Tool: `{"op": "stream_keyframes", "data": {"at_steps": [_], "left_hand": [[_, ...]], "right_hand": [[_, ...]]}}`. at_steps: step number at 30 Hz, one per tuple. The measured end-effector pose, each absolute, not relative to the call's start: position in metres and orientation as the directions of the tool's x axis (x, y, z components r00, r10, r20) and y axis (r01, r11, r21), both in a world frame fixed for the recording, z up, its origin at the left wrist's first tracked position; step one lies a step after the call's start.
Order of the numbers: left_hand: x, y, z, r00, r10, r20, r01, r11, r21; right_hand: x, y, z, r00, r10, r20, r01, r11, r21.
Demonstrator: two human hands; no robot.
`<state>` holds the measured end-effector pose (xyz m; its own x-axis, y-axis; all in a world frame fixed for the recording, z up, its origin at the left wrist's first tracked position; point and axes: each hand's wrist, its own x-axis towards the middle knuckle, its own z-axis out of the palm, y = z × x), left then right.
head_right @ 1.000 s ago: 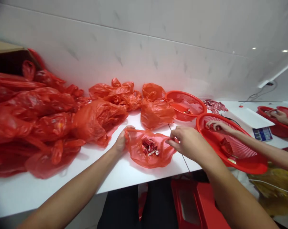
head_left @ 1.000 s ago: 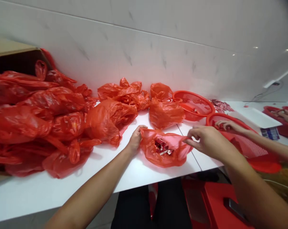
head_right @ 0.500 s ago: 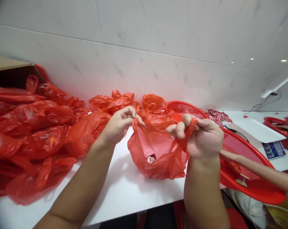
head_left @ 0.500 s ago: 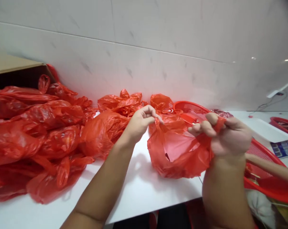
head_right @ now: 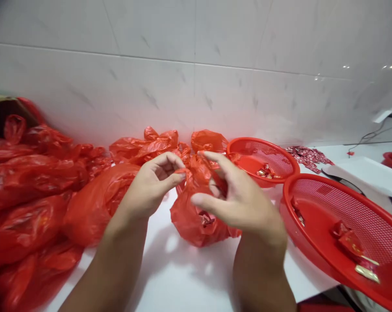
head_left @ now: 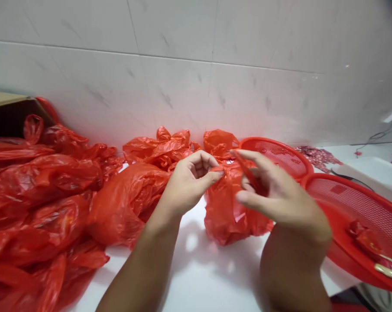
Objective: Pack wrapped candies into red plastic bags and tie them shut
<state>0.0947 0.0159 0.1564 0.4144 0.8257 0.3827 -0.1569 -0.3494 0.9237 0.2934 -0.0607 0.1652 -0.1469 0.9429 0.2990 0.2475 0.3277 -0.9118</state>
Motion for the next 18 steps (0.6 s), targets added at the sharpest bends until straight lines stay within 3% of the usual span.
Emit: {"op": "stream_keyframes", "data": {"at_steps": [2,5,7,12,14,18], "left_hand": [[0.103,0.012,0.153,0.283,0.846,0.451,-0.051,-0.457,0.888],[0.108,0.008,0.15,0.13,0.826,0.549,0.095,-0.562,0.822],[0.104,0.008,0.15,0.186,0.817,0.545,0.086,-0.567,0.82],[0.083,0.008,0.159,0.596,0.722,0.351,-0.053,-0.401,0.915],[0.081,0.007,0.161,0.612,0.716,0.336,-0.043,-0.394,0.918],[0.085,0.007,0.159,0.449,0.801,0.395,0.025,-0.454,0.891]], "right_hand": [[0.284,-0.048,0.162,-0.239,0.929,0.281,0.384,0.357,-0.852],[0.275,-0.033,0.158,-0.399,0.887,0.231,0.426,0.403,-0.81],[0.273,-0.026,0.156,-0.451,0.87,0.198,0.384,0.389,-0.837],[0.28,-0.022,0.148,-0.427,0.889,0.165,0.061,0.21,-0.976],[0.282,-0.023,0.147,-0.374,0.916,0.143,0.001,0.155,-0.988],[0.282,-0.026,0.15,-0.326,0.937,0.127,0.031,0.145,-0.989]]}}
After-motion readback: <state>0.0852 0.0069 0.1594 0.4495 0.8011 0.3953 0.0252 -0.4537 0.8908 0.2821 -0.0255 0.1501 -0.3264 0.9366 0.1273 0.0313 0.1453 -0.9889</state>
